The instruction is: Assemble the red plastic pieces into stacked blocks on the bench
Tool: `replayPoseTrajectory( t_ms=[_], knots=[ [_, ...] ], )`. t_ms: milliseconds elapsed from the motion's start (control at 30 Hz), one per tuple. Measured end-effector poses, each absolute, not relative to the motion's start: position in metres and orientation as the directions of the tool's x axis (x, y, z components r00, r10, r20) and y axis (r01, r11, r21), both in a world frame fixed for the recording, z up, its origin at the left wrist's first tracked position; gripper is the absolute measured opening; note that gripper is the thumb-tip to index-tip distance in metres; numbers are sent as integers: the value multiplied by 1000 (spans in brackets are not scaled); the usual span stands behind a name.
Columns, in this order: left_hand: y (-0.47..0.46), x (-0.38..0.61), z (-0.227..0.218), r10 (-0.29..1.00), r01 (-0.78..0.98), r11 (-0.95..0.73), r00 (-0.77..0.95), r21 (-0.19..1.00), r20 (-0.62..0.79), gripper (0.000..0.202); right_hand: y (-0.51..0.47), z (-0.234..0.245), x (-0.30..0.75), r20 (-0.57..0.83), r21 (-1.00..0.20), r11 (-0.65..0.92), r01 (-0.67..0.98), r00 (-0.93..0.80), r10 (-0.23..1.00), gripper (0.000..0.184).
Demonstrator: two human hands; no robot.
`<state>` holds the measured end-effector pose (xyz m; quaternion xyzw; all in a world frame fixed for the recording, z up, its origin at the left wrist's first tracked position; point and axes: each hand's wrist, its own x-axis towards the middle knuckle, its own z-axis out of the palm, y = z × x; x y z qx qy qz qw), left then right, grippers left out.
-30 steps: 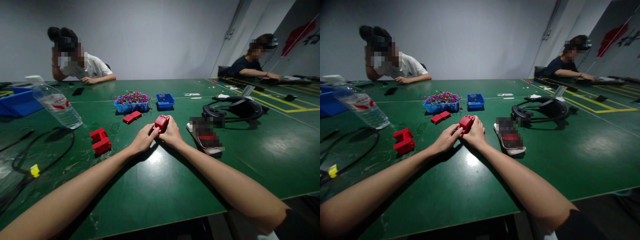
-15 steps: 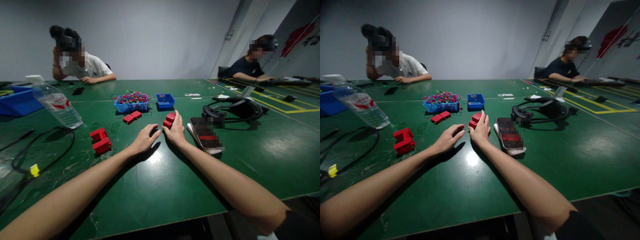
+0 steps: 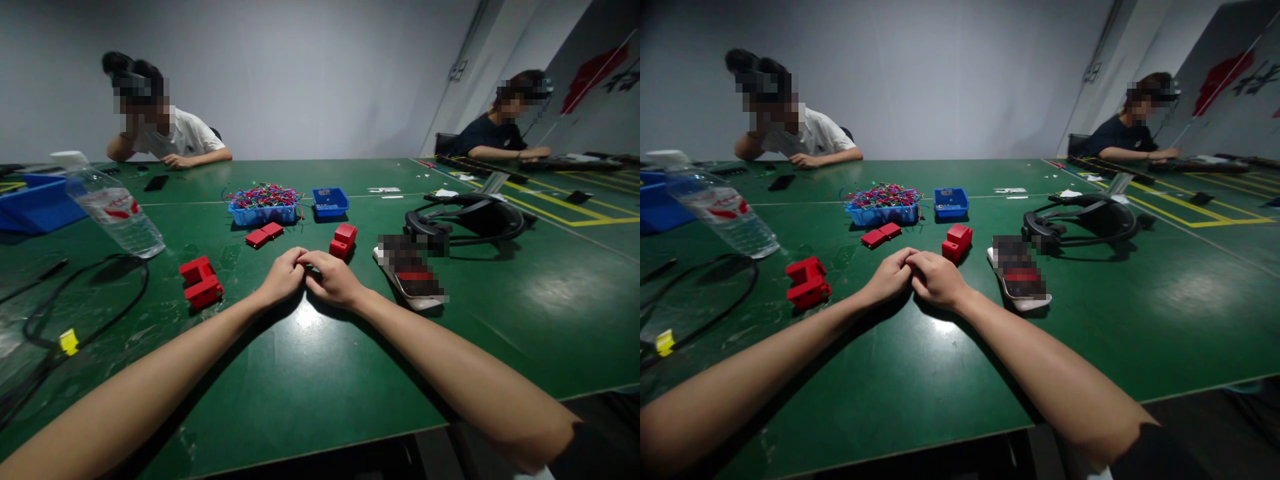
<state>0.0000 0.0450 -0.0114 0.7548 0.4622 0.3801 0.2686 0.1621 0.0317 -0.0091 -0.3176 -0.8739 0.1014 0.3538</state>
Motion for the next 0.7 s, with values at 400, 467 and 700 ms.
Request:
replayPoseTrajectory(
  t_ms=[400,467,700],
  knots=[
    [32,8,-12,812,721,-580,472,380,344,33,35,-9,160,359,-272,569,776,-466,808,33],
    [30,8,-10,813,753,-575,483,320,325,33,37,-10,161,361,-277,555,785,-450,817,34],
    [28,8,-11,816,789,-564,490,244,306,41,49,-13,165,359,-308,488,817,-375,855,23]
  ],
)
